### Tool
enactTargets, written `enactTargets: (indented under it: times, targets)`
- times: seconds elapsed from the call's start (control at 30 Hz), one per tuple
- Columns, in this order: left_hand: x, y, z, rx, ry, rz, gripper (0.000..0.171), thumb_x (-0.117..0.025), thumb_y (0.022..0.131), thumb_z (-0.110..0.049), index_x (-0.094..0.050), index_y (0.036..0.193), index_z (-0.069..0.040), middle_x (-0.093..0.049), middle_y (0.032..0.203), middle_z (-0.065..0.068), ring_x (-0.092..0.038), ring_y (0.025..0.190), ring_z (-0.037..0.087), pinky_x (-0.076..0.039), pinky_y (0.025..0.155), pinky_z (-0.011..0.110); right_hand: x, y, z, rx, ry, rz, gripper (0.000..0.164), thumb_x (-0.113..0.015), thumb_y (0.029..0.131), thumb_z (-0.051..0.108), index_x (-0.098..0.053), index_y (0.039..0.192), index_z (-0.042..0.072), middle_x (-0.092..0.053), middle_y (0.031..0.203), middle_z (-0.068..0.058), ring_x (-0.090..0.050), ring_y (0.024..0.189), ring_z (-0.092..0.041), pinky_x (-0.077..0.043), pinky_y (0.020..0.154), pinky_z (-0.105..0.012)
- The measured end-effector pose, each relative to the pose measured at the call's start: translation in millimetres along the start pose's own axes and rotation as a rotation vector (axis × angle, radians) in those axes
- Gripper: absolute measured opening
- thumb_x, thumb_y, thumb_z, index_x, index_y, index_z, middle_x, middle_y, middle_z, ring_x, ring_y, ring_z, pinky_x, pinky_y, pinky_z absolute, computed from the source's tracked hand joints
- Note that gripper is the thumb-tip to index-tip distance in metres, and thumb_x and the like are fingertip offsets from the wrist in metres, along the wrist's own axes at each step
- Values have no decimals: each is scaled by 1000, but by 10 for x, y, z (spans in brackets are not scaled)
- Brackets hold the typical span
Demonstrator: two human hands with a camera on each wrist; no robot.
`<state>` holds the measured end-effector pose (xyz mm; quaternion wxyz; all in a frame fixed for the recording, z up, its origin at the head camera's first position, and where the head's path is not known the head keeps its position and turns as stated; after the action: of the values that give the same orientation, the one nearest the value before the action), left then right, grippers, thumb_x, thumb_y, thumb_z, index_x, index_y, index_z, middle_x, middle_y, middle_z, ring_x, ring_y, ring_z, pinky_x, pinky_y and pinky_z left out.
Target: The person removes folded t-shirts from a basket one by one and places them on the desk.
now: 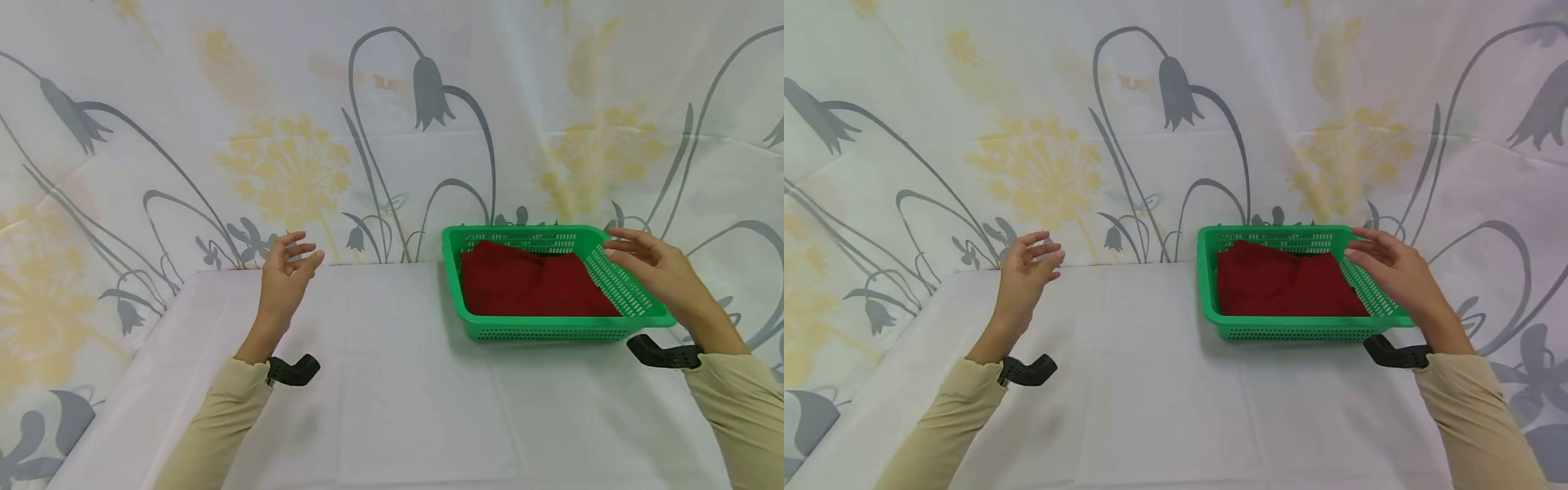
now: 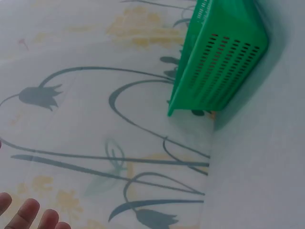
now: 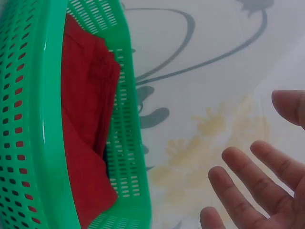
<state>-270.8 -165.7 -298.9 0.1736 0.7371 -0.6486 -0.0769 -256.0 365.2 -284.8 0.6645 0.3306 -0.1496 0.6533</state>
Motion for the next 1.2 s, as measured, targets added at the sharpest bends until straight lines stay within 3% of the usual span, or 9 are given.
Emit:
enactTargets:
  times: [0.33, 0.6, 0.93, 1.07, 1.2]
  targets:
    - [-333, 134, -2, -8, -105, 20, 47, -66, 92, -10, -46, 135, -5, -54, 119, 17, -59, 100, 30, -50, 83, 35, -40, 77, -89, -19, 94, 11, 50, -51, 102, 32, -39, 148, 16, -53, 115, 24, -49, 105, 5, -40, 79, -8]
    - [-597, 186, 7, 25, -150, 53, 44, -66, 92, -11, -49, 132, -5, -56, 117, 14, -59, 100, 28, -49, 85, 38, -62, 138, -166, -30, 178, 24, 46, -51, 102, 27, -41, 146, 22, -53, 117, 20, -51, 103, 3, -40, 80, -10]
    - [-937, 234, 78, 59, -193, 97, 41, -66, 92, -11, -51, 130, -5, -55, 122, 21, -58, 100, 26, -48, 85, 38, -79, 176, -217, -72, 226, 18, 39, -51, 102, 27, -45, 141, 27, -58, 107, 27, -54, 99, 5, -41, 78, -12]
    - [-1068, 247, 108, 79, -205, 124, 41, -66, 92, -12, -51, 129, -6, -56, 118, 17, -56, 97, 25, -47, 87, 43, -94, 201, -242, -88, 265, 22, 33, -52, 102, 27, -48, 134, 32, -59, 105, 27, -55, 98, 5, -42, 78, -14]
    - [-1202, 263, 137, 99, -205, 155, 42, -66, 92, -13, -51, 132, -7, -58, 114, 13, -57, 96, 24, -48, 85, 39, -105, 226, -294, -97, 279, 29, 33, -53, 101, 28, -48, 134, 31, -60, 104, 27, -55, 98, 6, -42, 78, -15]
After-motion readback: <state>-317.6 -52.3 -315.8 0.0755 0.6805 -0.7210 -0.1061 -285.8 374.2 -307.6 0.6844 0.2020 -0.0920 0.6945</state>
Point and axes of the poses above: each hand's wrist, its own y-axis towards the middle knuckle, its own x-axis out of the back of the hand, z = x × y, the point moved 4 cm from there along y, towards the middle knuckle
